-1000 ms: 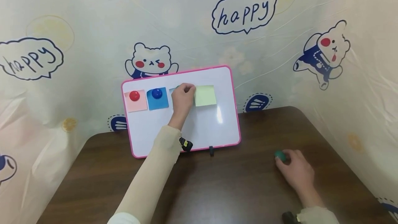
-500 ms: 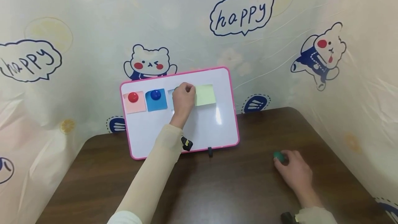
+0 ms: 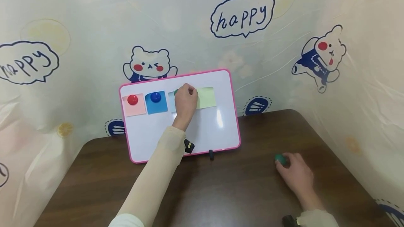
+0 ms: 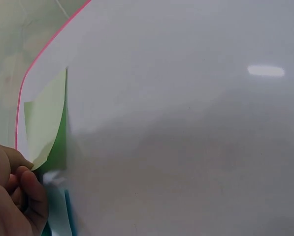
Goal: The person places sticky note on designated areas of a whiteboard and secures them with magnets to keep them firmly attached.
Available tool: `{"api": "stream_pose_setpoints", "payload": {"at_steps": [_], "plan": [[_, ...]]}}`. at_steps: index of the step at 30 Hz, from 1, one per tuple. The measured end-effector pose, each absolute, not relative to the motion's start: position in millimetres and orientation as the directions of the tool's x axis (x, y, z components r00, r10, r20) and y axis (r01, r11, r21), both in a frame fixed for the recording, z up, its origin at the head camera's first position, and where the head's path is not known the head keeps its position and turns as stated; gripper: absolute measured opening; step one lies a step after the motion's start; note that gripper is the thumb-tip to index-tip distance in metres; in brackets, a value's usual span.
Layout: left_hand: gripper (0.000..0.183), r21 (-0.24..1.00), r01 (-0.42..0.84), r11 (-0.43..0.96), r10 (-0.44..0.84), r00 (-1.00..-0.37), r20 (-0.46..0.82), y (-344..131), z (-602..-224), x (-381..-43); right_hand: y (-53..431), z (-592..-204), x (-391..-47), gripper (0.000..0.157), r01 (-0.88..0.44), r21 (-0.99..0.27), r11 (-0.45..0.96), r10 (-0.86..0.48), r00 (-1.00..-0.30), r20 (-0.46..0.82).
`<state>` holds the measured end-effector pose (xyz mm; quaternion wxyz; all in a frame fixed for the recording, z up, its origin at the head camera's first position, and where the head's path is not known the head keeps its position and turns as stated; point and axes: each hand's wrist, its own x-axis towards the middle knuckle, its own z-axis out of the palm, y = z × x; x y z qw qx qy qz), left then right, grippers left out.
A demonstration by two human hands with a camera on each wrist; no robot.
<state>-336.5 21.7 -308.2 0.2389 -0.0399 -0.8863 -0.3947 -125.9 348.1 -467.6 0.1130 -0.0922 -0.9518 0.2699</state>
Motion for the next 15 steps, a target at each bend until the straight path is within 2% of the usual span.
{"api": "stream_pose_setpoints", "payload": {"at_steps": [9,15], "plan": [[0.011,0.663,0.253,0.704,-0.105,-0.887,0.45,17.7,-309.5,-337.6,342.6,-463.2,-125.9,0.054,0.107,-0.541,0.834,0.22,-0.964,0.147],[0.013,0.646,0.257,0.719,-0.086,-0.889,0.45,18.0,-306.9,-337.1,341.0,-459.7,-127.1,0.052,0.075,-0.569,0.819,0.214,-0.96,0.182]]}}
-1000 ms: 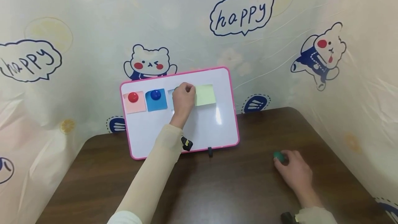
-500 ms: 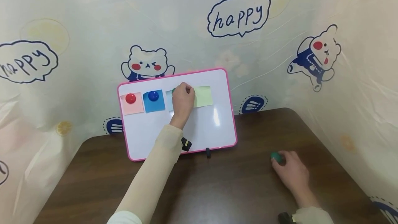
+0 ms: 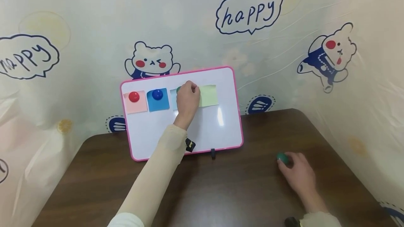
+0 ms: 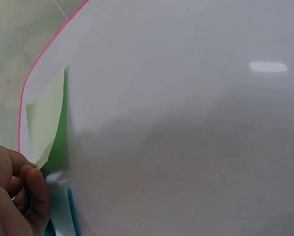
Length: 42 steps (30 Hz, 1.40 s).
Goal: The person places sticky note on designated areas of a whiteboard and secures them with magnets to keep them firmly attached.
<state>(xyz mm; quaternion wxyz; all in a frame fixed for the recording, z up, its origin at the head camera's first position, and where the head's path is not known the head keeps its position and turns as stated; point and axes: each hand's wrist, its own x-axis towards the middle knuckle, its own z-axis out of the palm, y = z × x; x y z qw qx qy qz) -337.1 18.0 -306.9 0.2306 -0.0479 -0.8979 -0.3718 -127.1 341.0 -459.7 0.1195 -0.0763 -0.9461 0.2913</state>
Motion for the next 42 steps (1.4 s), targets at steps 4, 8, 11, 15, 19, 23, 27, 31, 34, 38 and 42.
{"api": "stream_pose_setpoints", "payload": {"at_steps": [4,8,11,15,19,23,27,31,34,38,42], "plan": [[0.014,0.626,0.25,0.739,-0.078,-0.89,0.448,19.8,-302.1,-336.9,338.1,-454.9,-132.7,0.048,0.03,-0.596,0.803,0.203,-0.953,0.225],[0.015,0.597,0.256,0.76,-0.06,-0.887,0.457,21.0,-300.6,-336.9,330.6,-447.6,-141.6,0.046,-0.011,-0.612,0.791,0.188,-0.948,0.259],[0.015,0.586,0.263,0.766,-0.051,-0.884,0.464,21.7,-300.9,-336.8,322.7,-440.7,-150.8,0.044,-0.05,-0.621,0.782,0.169,-0.942,0.288],[0.014,0.581,0.261,0.771,-0.053,-0.883,0.467,21.9,-302.4,-337.7,310.6,-430.9,-165.1,0.043,-0.091,-0.637,0.765,0.142,-0.942,0.304],[0.014,0.584,0.259,0.769,-0.057,-0.883,0.467,21.2,-303.9,-337.6,295.8,-416.1,-179.0,0.043,-0.108,-0.666,0.738,0.136,-0.943,0.304],[0.015,0.598,0.25,0.761,-0.07,-0.886,0.458,20.9,-303.8,-336.7,280.8,-400.1,-192.9,0.044,-0.143,-0.692,0.707,0.133,-0.935,0.329],[0.015,0.606,0.253,0.754,-0.072,-0.885,0.459,21.5,-304.3,-336.6,267.9,-387.2,-207.0,0.044,-0.198,-0.705,0.681,0.121,-0.919,0.375],[0.013,0.593,0.268,0.76,-0.061,-0.878,0.475,21.4,-306.1,-336.3,255.4,-374.5,-222.5,0.043,-0.241,-0.707,0.664,0.11,-0.905,0.412],[0.013,0.577,0.272,0.77,-0.055,-0.873,0.485,20.8,-307.6,-336.0,245.6,-363.3,-233.5,0.043,-0.263,-0.7,0.664,0.1,-0.896,0.432],[0.013,0.554,0.265,0.79,-0.047,-0.873,0.485,19.7,-309.3,-335.6,231.0,-347.6,-246.2,0.043,-0.277,-0.689,0.67,0.089,-0.891,0.445],[0.016,0.528,0.265,0.807,-0.034,-0.872,0.489,18.5,-311.7,-335.1,214.9,-333.3,-256.7,0.045,-0.281,-0.693,0.664,0.07,-0.899,0.432]]}}
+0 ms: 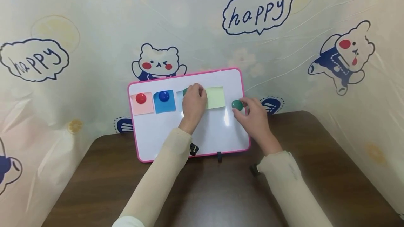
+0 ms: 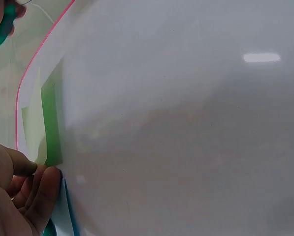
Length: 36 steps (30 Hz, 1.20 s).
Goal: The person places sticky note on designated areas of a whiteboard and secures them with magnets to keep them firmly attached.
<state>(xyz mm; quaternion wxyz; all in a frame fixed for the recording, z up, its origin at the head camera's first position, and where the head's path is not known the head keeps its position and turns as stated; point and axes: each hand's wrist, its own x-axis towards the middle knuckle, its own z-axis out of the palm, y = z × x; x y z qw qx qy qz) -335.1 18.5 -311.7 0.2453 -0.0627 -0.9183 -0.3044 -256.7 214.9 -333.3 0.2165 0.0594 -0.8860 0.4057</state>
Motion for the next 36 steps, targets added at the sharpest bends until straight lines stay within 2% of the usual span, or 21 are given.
{"api": "stream_pose_setpoints", "payload": {"at_steps": [6,19,28,36], "plan": [[0.026,0.485,0.265,0.833,0.002,-0.879,0.477,16.8,-314.7,-329.2,193.5,-321.1,-272.2,0.043,-0.319,-0.69,0.649,0.036,-0.893,0.448],[0.045,0.389,0.276,0.879,0.081,-0.89,0.448,9.4,-320.9,-321.2,165.1,-325.4,-302.7,0.044,-0.35,-0.641,0.683,0.006,-0.875,0.484],[0.053,0.378,0.283,0.881,0.107,-0.9,0.423,7.0,-324.4,-317.9,155.3,-326.7,-313.6,0.045,-0.35,-0.63,0.693,0.041,-0.853,0.52],[0.055,0.356,0.278,0.892,0.107,-0.896,0.43,7.2,-326.5,-317.2,146.4,-328.6,-322.5,0.046,-0.404,-0.565,0.72,0.017,-0.803,0.596]]}}
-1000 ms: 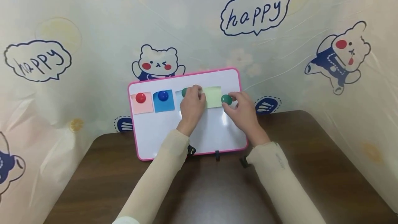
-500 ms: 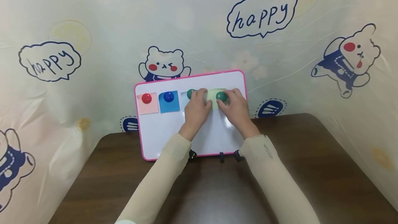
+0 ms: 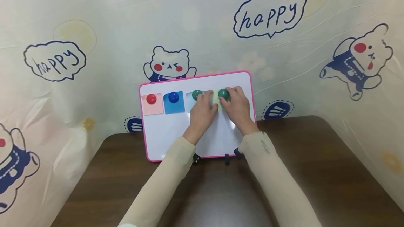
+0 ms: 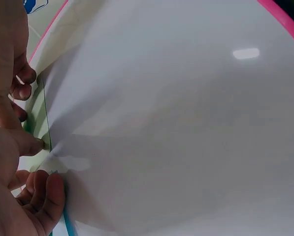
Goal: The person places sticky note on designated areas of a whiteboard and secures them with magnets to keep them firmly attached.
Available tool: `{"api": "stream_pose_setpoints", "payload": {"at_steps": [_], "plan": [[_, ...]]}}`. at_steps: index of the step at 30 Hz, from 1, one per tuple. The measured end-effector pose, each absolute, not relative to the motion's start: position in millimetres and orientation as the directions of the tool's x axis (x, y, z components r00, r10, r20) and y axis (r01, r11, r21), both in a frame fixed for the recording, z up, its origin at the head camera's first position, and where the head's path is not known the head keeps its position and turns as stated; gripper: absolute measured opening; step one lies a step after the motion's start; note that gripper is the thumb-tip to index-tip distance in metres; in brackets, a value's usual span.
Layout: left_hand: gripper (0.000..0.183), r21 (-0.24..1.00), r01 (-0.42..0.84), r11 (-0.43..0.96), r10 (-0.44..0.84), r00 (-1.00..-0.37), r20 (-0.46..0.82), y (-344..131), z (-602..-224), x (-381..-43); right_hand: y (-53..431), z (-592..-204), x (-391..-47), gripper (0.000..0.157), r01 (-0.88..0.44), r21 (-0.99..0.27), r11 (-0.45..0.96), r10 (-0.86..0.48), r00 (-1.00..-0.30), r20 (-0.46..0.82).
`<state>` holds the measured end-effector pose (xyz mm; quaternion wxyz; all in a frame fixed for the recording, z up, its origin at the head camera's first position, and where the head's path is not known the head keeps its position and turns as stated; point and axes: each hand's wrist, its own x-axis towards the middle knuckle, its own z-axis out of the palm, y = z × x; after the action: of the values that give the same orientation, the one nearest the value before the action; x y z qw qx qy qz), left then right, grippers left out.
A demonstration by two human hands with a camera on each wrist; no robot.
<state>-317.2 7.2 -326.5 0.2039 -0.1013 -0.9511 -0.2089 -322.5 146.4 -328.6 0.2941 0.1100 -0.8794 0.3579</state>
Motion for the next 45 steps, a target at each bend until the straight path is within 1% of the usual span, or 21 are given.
{"api": "stream_pose_setpoints", "payload": {"at_steps": [6,11,17,23,30,36,40,45], "plan": [[0.056,0.343,0.261,0.902,0.099,-0.9,0.426,6.9,-329.2,-313.4,141.5,-333.3,-328.5,0.045,-0.414,-0.492,0.766,0.005,-0.762,0.647],[0.056,0.351,0.262,0.899,0.094,-0.898,0.429,6.6,-330.6,-310.7,138.2,-334.0,-329.0,0.044,-0.398,-0.473,0.786,0.022,-0.747,0.664],[0.057,0.341,0.255,0.905,0.096,-0.903,0.418,5.7,-331.4,-310.1,134.6,-335.6,-330.2,0.045,-0.351,-0.486,0.801,0.063,-0.757,0.65],[0.057,0.328,0.249,0.911,0.095,-0.902,0.421,5.0,-332.0,-310.5,132.4,-335.5,-330.5,0.046,-0.333,-0.485,0.809,0.07,-0.764,0.641],[0.057,0.28,0.247,0.928,0.119,-0.906,0.407,0.7,-335.4,-308.0,132.2,-333.4,-325.4,0.048,-0.32,-0.483,0.815,0.063,-0.78,0.623],[0.056,0.242,0.271,0.932,0.165,-0.908,0.385,-10.4,-335.1,-296.2,131.3,-329.7,-311.9,0.055,-0.326,-0.487,0.811,0.036,-0.802,0.597],[0.055,0.192,0.325,0.926,0.227,-0.886,0.405,-20.7,-334.9,-287.0,131.2,-328.9,-297.5,0.058,-0.361,-0.47,0.805,-0.012,-0.803,0.596],[0.052,0.124,0.394,0.911,0.29,-0.823,0.488,-35.2,-334.5,-275.9,134.8,-332.4,-276.9,0.063,-0.403,-0.432,0.807,-0.075,-0.795,0.602]]}}
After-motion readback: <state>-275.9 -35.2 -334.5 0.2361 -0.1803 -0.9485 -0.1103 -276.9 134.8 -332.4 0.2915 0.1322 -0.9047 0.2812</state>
